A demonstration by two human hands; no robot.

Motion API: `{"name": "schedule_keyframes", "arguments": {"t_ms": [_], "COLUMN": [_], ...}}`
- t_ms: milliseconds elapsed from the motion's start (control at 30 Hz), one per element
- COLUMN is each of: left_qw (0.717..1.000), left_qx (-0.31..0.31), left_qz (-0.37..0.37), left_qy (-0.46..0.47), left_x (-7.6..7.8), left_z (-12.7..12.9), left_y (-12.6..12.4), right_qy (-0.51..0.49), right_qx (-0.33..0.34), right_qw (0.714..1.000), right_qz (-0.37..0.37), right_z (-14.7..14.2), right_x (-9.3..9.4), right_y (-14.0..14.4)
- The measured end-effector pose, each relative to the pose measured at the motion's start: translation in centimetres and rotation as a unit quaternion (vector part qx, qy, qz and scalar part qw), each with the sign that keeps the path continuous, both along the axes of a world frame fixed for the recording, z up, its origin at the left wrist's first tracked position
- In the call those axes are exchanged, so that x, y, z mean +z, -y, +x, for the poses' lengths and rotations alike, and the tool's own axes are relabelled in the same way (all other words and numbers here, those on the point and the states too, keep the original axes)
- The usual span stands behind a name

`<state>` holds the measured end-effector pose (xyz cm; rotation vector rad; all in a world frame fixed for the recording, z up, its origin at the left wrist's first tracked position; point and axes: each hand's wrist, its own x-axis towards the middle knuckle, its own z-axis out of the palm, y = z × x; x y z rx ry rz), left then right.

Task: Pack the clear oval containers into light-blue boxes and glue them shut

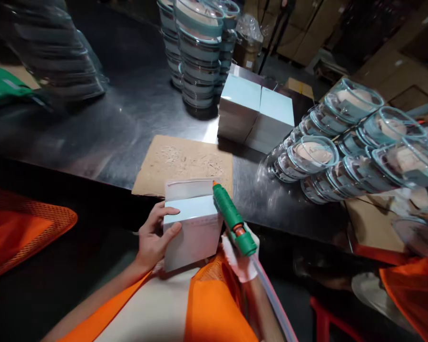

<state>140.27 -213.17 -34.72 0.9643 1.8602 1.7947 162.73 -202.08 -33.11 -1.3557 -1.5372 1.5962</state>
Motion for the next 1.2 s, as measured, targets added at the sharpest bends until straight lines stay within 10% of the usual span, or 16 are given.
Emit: {"name": "schedule_keyframes", "arguments": {"t_ms": [133, 367, 500, 600, 700, 933, 1200], "left_qw": [1.0, 0.999, 0.998, 0.994, 0.991, 0.995, 0.985], "left_qx": [0.02, 0.008, 0.007, -0.004, -0.033, -0.046, -0.048], "left_qz": [-0.015, -0.001, 0.031, 0.055, 0.056, 0.03, 0.119], "left_qy": [0.012, 0.037, 0.059, 0.096, 0.115, 0.083, 0.115], "left_x": [-0.2, 0.2, 0.4, 0.6, 0.8, 0.2, -1.2], "left_z": [-0.8, -0.9, -1.2, -1.2, -1.0, -0.5, -1.7], "left_y": [0.4, 0.4, 0.6, 0.4, -0.2, -0.7, -1.1], "right_qy": [0.049, -0.001, 0.147, 0.318, 0.209, -0.141, -0.144], "right_qx": [-0.066, 0.016, 0.071, 0.039, -0.043, 0.094, 0.332], "right_qw": [0.996, 0.98, 0.968, 0.947, 0.966, 0.979, 0.926], "right_qz": [-0.022, -0.198, -0.192, -0.013, 0.149, -0.112, 0.106], "right_z": [0.5, -2.0, -0.8, 0.1, -1.1, -6.5, -4.5], "right_x": [0.5, -0.6, -0.8, 0.6, 2.5, 1.5, 1.9], "right_y": [-2.6, -11.2, -14.3, -14.0, -11.6, -7.4, -7.2]}}
